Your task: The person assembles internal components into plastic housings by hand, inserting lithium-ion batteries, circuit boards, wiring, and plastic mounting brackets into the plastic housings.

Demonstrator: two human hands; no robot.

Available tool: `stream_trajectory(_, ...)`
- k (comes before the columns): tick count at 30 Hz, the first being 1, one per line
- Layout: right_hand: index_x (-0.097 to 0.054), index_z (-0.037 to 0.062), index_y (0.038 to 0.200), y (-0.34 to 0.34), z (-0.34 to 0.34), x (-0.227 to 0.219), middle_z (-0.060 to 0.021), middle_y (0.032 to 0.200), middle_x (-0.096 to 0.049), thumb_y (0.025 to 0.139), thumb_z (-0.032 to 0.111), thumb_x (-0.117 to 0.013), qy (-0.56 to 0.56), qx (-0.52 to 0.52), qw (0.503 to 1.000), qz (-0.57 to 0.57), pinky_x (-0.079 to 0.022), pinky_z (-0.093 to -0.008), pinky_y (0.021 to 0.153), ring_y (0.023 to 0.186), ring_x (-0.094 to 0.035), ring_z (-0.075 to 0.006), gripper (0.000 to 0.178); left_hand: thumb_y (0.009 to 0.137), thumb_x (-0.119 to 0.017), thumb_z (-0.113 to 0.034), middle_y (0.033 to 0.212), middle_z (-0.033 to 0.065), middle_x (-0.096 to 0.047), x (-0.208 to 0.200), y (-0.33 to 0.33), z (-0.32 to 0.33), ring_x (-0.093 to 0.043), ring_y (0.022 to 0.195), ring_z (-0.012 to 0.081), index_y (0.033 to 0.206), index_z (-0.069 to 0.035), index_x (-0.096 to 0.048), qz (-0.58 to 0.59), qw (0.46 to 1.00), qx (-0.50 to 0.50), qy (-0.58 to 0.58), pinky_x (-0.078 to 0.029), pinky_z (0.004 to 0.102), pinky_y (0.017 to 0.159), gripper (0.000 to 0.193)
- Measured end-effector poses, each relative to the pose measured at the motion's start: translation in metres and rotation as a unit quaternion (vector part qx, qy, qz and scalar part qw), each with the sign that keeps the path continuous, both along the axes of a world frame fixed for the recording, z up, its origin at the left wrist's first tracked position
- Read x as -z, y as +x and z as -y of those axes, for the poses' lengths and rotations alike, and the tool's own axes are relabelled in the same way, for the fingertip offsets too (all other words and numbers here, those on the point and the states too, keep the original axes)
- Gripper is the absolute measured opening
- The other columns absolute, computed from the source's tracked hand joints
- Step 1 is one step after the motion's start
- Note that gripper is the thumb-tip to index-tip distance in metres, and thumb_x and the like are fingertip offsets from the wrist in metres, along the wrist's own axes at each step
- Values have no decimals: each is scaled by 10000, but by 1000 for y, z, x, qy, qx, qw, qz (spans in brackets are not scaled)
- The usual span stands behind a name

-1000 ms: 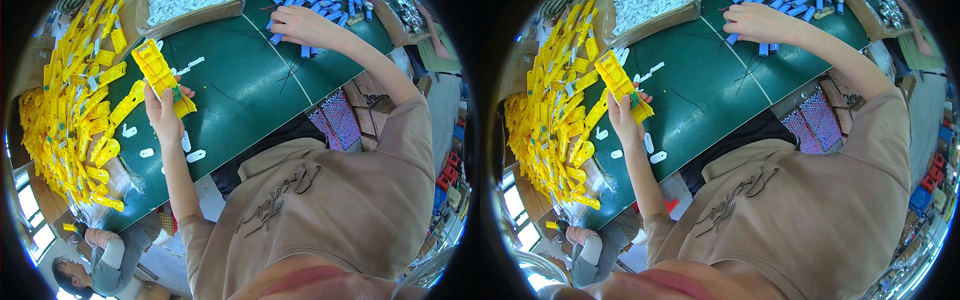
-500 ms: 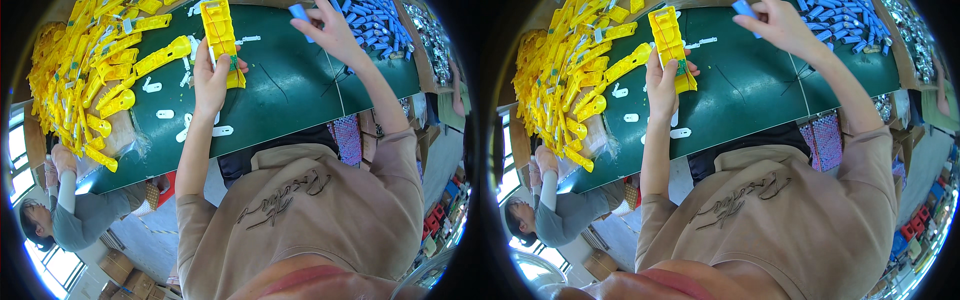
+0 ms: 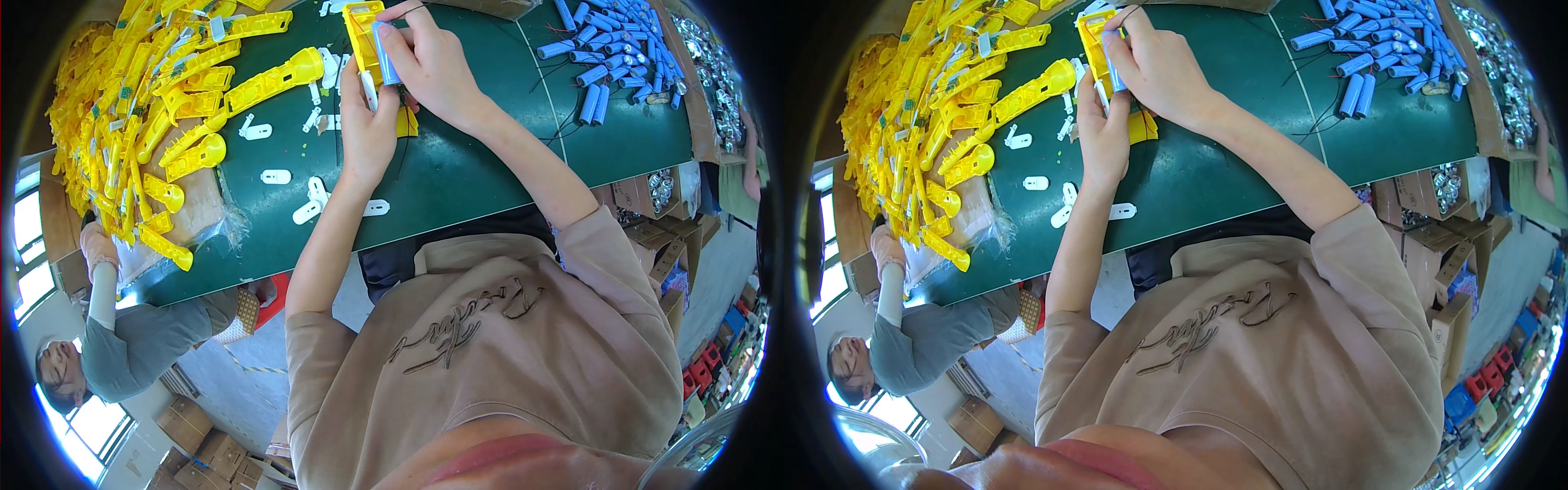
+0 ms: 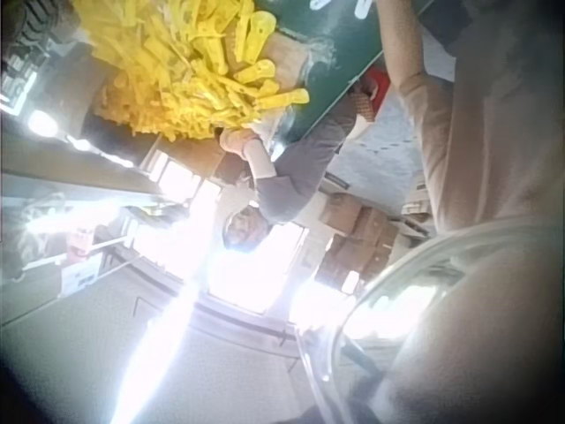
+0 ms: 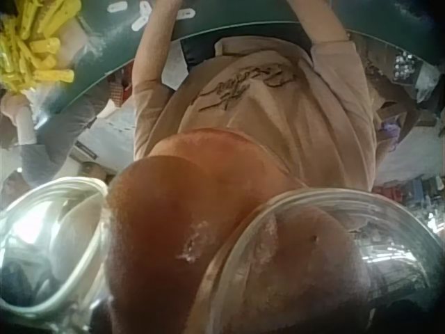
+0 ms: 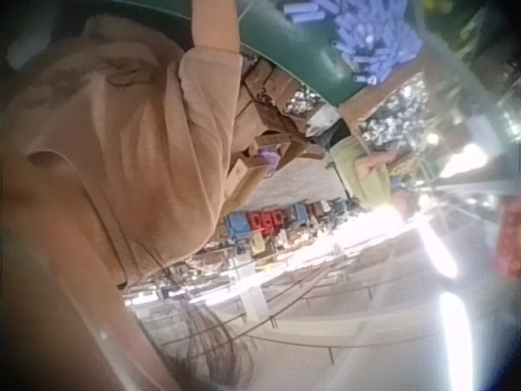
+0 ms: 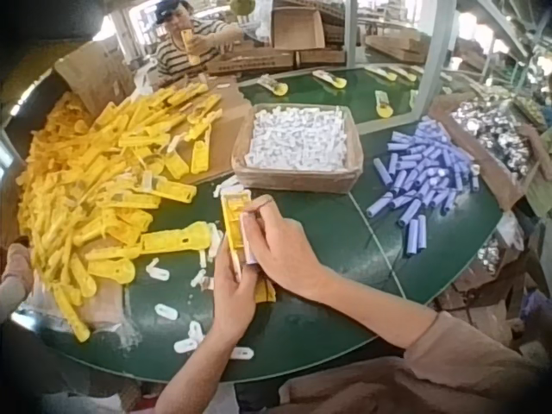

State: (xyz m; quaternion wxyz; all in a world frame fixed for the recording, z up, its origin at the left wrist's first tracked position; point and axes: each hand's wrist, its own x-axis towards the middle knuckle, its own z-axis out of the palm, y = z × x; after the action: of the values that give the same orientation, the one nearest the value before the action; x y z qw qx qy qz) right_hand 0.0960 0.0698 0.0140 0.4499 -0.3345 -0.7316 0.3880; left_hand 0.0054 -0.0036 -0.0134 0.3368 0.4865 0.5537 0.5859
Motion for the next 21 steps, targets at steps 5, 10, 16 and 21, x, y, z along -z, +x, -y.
stream_trajectory(5,-452,19,1021,1,-5,4,-231,718,-587,937,183,-482,58,43,997,22,-466,-428,527,649,-598,-397,186,897,-426,6,953,79,-542,-6,1,2,-575,708,104,1313,-4,-315,83,994,52,-45,-500,244,620,431)
stream_trajectory(10,-472,43,1036,-1,-4,18,-176,761,-587,930,214,-507,80,31,992,89,-469,-382,539,660,-597,-305,205,900,-437,-3,918,76,-554,-11,2,6,-575,711,100,1321,9,-307,25,998,33,-48,-492,247,614,441)
stream_trajectory(16,-450,55,1110,-5,-2,20,-170,769,-583,935,239,-504,99,71,982,145,-466,-348,507,633,-596,-280,259,913,-448,-17,895,74,-559,0,1,6,-572,725,99,1336,19,-294,-30,999,7,-43,-488,251,620,452)
stream_trajectory(21,-434,49,1148,-3,4,4,-150,763,-575,944,221,-488,-29,50,998,-8,-466,-335,613,673,-593,-258,271,924,-450,-57,981,99,-559,-7,2,8,-603,724,126,1289,26,-351,36,998,24,-53,-512,247,637,387)
